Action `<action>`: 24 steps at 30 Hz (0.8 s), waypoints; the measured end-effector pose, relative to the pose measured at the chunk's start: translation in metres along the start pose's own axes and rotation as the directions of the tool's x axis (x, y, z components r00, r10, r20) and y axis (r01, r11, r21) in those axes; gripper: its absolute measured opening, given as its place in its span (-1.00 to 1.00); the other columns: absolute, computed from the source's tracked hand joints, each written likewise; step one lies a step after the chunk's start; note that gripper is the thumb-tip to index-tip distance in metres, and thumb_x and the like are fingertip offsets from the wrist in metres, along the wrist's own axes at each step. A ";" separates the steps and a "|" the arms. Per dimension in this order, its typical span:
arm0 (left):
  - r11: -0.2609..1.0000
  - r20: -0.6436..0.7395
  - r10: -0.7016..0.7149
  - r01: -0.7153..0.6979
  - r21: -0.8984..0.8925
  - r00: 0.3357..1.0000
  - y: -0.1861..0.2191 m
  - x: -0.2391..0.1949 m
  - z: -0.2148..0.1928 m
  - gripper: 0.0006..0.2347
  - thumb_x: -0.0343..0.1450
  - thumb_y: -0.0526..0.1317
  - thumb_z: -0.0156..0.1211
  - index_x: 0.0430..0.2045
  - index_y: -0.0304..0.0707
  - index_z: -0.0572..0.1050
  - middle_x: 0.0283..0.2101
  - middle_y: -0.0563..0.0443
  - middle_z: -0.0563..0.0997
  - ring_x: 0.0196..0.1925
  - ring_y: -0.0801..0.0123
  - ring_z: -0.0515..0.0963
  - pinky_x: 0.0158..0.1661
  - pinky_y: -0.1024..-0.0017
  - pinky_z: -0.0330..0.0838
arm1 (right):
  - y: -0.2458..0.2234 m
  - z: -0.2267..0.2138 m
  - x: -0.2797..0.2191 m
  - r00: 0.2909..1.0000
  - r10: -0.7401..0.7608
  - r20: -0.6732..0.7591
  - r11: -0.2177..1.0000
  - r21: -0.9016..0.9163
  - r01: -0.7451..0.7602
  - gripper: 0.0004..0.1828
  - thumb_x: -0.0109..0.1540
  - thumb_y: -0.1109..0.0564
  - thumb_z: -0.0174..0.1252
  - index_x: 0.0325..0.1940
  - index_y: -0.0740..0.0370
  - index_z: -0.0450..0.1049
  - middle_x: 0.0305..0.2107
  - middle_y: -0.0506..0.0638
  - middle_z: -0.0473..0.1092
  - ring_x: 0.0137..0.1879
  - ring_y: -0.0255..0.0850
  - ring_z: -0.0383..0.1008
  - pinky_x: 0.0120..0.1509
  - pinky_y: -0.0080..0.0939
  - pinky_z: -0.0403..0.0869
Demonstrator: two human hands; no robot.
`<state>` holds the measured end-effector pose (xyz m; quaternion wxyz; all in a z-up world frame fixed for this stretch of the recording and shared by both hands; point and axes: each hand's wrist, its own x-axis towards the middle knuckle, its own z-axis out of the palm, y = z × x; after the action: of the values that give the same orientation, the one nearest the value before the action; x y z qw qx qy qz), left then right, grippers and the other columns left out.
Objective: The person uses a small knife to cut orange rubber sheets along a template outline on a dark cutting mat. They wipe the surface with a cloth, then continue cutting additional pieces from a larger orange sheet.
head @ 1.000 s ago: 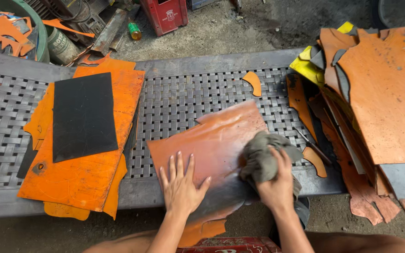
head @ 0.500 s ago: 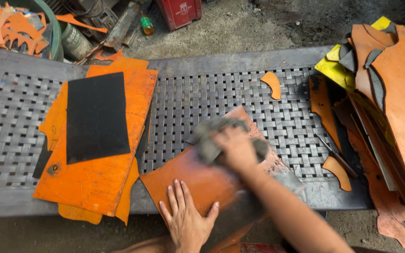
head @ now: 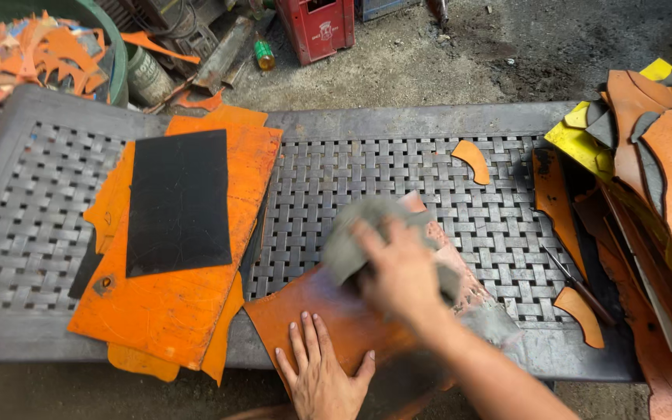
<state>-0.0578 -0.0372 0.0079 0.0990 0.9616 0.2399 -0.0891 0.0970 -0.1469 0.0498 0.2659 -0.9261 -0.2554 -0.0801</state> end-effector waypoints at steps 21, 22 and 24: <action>0.985 0.209 -0.070 0.034 0.171 0.976 0.005 -0.002 -0.013 0.04 0.19 0.34 0.19 0.48 -0.26 -0.16 0.60 -0.07 -0.18 0.56 0.12 -0.23 0.39 -0.12 -0.39 | 0.003 0.007 -0.090 0.988 -0.087 0.126 0.979 -0.172 0.108 -0.09 -0.23 -0.14 0.46 0.20 -0.01 0.44 -0.09 0.22 0.39 0.10 0.20 0.35 0.22 0.71 0.15; 0.984 0.207 -0.070 0.033 0.174 0.976 0.006 -0.001 -0.013 0.04 0.20 0.35 0.17 0.48 -0.26 -0.15 0.60 -0.06 -0.18 0.56 0.12 -0.23 0.40 -0.11 -0.38 | 0.012 0.009 -0.097 0.989 -0.111 0.096 0.984 -0.126 0.123 -0.11 -0.23 -0.06 0.44 0.21 -0.02 0.44 -0.05 0.22 0.38 0.10 0.20 0.35 0.21 0.53 0.22; 0.984 0.207 -0.078 0.042 0.175 0.975 0.007 -0.004 -0.011 0.03 0.21 0.36 0.14 0.48 -0.25 -0.14 0.60 -0.05 -0.18 0.55 0.11 -0.23 0.40 -0.10 -0.38 | 0.036 0.007 -0.111 0.986 -0.164 0.040 0.986 -0.034 0.166 -0.12 -0.22 0.10 0.40 0.22 -0.03 0.43 0.01 0.22 0.38 0.10 0.21 0.35 0.18 0.16 0.36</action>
<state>-0.0564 -0.0420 0.0201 0.0394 0.9438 0.2483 -0.2144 0.0209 -0.2171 -0.0035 0.2362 -0.9079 -0.3345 -0.0893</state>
